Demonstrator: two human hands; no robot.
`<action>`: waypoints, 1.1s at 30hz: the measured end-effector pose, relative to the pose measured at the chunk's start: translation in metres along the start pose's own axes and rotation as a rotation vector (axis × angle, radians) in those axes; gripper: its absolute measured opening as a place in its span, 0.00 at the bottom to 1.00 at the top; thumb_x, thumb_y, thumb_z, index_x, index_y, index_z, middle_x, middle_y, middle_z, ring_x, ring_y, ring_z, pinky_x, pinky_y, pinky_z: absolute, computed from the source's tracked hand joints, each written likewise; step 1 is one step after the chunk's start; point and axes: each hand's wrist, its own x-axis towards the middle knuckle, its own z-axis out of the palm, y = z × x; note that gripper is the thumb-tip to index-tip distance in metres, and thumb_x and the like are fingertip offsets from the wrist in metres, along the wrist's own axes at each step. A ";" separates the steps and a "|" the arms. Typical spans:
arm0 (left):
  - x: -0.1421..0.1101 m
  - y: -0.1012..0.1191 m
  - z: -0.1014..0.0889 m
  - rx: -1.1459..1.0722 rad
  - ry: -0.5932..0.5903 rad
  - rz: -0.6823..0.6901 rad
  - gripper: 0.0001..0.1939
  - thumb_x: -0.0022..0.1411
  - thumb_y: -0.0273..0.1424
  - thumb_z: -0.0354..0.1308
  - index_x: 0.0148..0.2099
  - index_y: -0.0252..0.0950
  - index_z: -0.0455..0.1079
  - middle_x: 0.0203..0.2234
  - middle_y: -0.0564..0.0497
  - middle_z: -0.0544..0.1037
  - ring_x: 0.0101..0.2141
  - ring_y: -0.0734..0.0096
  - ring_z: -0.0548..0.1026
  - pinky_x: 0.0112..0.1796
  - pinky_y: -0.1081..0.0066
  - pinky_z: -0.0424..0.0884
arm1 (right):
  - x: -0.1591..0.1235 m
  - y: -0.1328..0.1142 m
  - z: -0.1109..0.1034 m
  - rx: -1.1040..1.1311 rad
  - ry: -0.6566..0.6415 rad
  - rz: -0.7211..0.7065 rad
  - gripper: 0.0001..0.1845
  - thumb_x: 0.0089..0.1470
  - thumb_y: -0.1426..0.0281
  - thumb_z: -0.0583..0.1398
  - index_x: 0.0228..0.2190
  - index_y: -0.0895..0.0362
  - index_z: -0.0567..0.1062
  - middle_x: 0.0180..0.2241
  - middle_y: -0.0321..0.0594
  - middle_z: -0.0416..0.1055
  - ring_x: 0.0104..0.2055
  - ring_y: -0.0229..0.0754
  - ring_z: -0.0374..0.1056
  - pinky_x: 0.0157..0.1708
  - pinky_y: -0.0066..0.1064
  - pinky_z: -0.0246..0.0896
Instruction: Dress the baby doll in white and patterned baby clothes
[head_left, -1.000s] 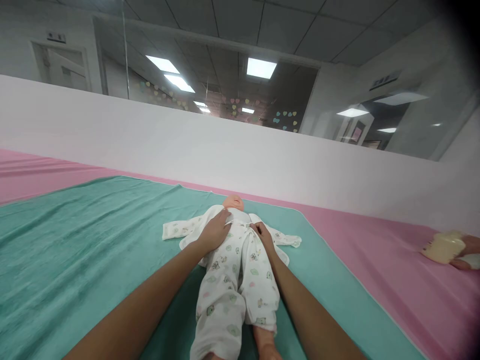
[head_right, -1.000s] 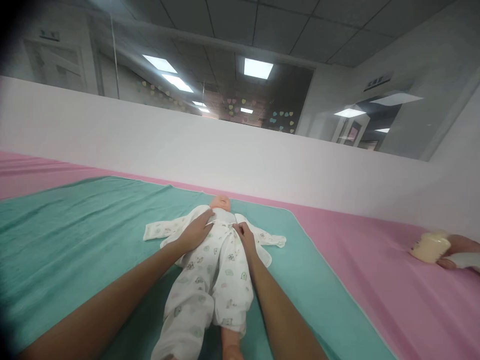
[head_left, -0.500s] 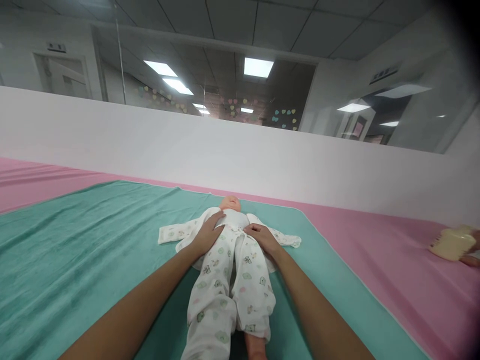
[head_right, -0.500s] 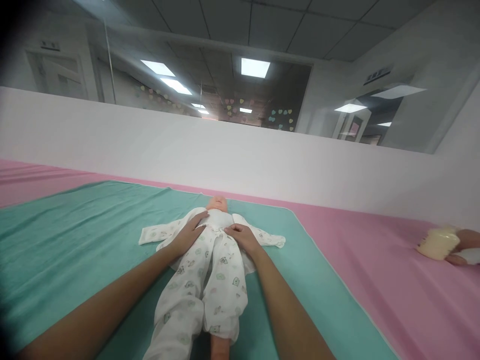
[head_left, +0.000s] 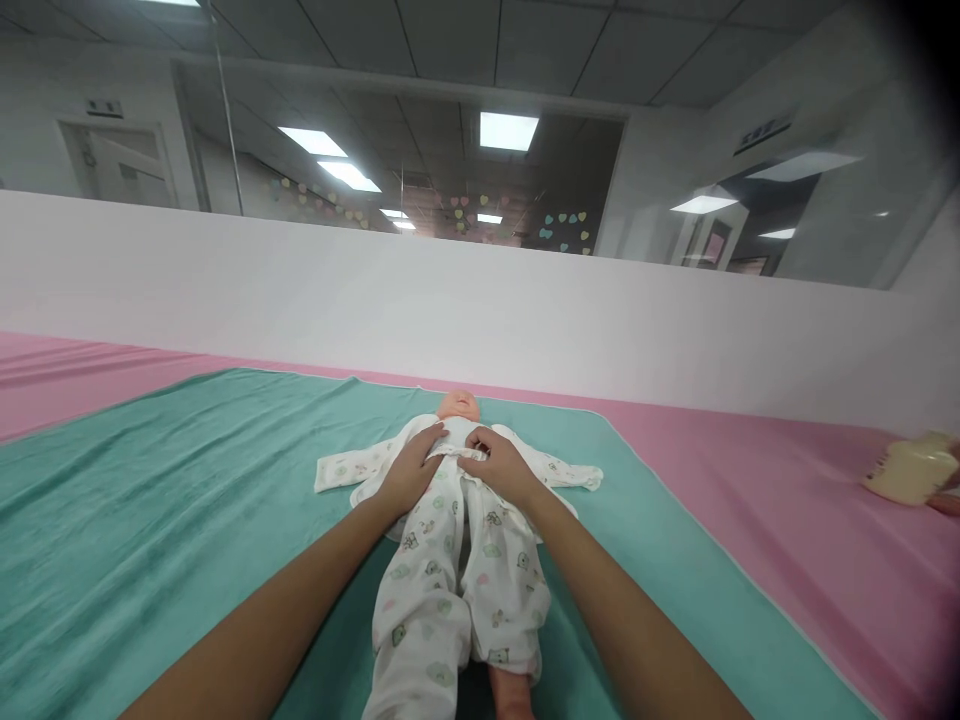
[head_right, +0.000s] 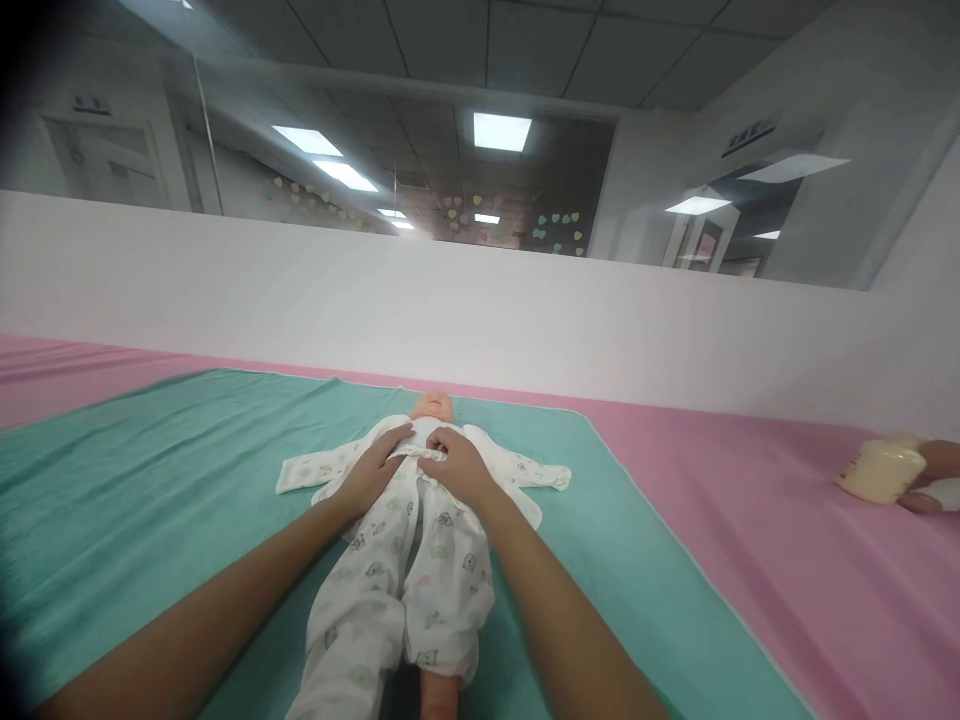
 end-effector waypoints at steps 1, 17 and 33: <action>-0.001 0.000 -0.001 0.047 -0.004 0.056 0.21 0.61 0.30 0.44 0.57 0.38 0.60 0.58 0.49 0.62 0.57 0.66 0.58 0.58 0.61 0.53 | 0.000 -0.002 0.005 -0.028 0.047 -0.017 0.04 0.43 0.70 0.56 0.23 0.55 0.63 0.25 0.31 0.59 0.29 0.36 0.54 0.30 0.27 0.48; -0.005 0.012 -0.001 0.159 0.004 0.025 0.25 0.56 0.21 0.43 0.55 0.39 0.64 0.54 0.51 0.67 0.54 0.65 0.64 0.56 0.61 0.59 | -0.007 0.072 -0.009 -0.095 0.203 0.148 0.12 0.41 0.73 0.53 0.33 0.53 0.64 0.38 0.36 0.69 0.40 0.42 0.65 0.42 0.36 0.56; 0.013 -0.013 -0.001 0.170 -0.157 -0.152 0.30 0.59 0.44 0.48 0.62 0.45 0.52 0.62 0.49 0.51 0.61 0.55 0.48 0.57 0.50 0.45 | -0.006 0.088 -0.009 0.184 -0.034 0.159 0.31 0.44 0.72 0.57 0.52 0.48 0.65 0.58 0.36 0.57 0.60 0.43 0.52 0.61 0.41 0.40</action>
